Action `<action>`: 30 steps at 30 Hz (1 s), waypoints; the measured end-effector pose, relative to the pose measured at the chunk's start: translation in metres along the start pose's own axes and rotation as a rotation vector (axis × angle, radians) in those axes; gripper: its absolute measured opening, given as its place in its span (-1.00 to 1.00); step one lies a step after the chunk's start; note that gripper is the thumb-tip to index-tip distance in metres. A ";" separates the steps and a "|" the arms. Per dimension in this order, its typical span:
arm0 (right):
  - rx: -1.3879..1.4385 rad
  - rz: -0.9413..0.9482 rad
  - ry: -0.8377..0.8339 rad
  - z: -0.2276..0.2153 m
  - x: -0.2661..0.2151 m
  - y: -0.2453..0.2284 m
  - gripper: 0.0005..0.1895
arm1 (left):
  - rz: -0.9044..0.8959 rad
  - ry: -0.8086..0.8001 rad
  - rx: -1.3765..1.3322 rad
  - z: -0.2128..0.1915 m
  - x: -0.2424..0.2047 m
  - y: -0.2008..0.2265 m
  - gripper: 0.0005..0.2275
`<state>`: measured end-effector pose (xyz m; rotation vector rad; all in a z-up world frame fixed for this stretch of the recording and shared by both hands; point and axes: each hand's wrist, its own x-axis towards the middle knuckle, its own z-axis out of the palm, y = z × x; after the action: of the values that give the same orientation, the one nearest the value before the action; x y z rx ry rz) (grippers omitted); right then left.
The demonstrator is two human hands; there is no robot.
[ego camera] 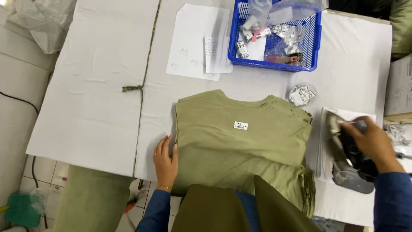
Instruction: The person irons a small white label onto the back of a folded military-style shirt using a steam iron. After pressing the label, they lift the garment and move it to the floor, then return to the table to iron another shirt.
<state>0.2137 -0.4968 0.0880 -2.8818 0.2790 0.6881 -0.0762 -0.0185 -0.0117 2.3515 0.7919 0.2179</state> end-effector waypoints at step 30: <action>1.046 0.620 -0.161 0.265 -0.226 0.091 0.03 | -0.845 -0.450 -0.847 -0.002 -0.105 -0.064 -0.10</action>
<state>-0.1176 -0.4988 -0.0515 -1.7166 1.1311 0.5836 -0.1928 -0.0404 -0.0451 1.0900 1.0989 -0.2853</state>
